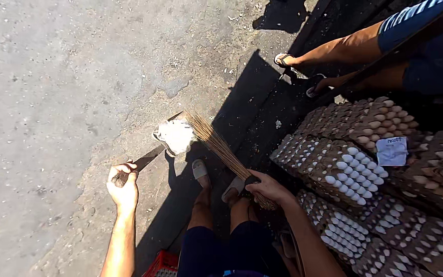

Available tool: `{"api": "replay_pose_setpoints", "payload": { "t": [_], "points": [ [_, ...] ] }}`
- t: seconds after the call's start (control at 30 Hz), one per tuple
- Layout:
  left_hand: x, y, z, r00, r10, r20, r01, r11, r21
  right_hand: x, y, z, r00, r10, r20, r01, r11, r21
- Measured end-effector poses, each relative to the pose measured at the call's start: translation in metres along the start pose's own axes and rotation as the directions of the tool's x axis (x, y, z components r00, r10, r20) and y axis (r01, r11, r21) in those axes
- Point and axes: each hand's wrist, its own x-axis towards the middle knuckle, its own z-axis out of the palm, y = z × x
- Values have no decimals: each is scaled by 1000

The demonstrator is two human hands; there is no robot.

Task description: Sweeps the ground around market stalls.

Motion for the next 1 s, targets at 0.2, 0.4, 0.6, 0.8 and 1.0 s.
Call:
{"api": "replay_pose_setpoints", "payload": {
  "t": [0.2, 0.4, 0.6, 0.8, 1.0],
  "points": [
    [5, 15, 30, 999, -21, 46, 13, 984, 179, -10, 46, -54, 979, 133, -156, -80, 949, 305],
    [1, 19, 71, 991, -74, 114, 35, 951, 308, 122, 53, -52, 835, 373, -405, -43, 777, 628],
    [0, 25, 101, 982, -44, 186, -16, 950, 311, 240, -49, 119, 969, 184, -162, -162, 977, 138],
    [-10, 33, 119, 960, -93, 263, 2, 945, 326, 209, -71, 221, 985, -10, 172, 73, 929, -362],
    [-26, 66, 119, 972, -54, 228, -9, 964, 265, 125, -85, 166, 984, 44, 175, 16, 945, -326]
  ]
}}
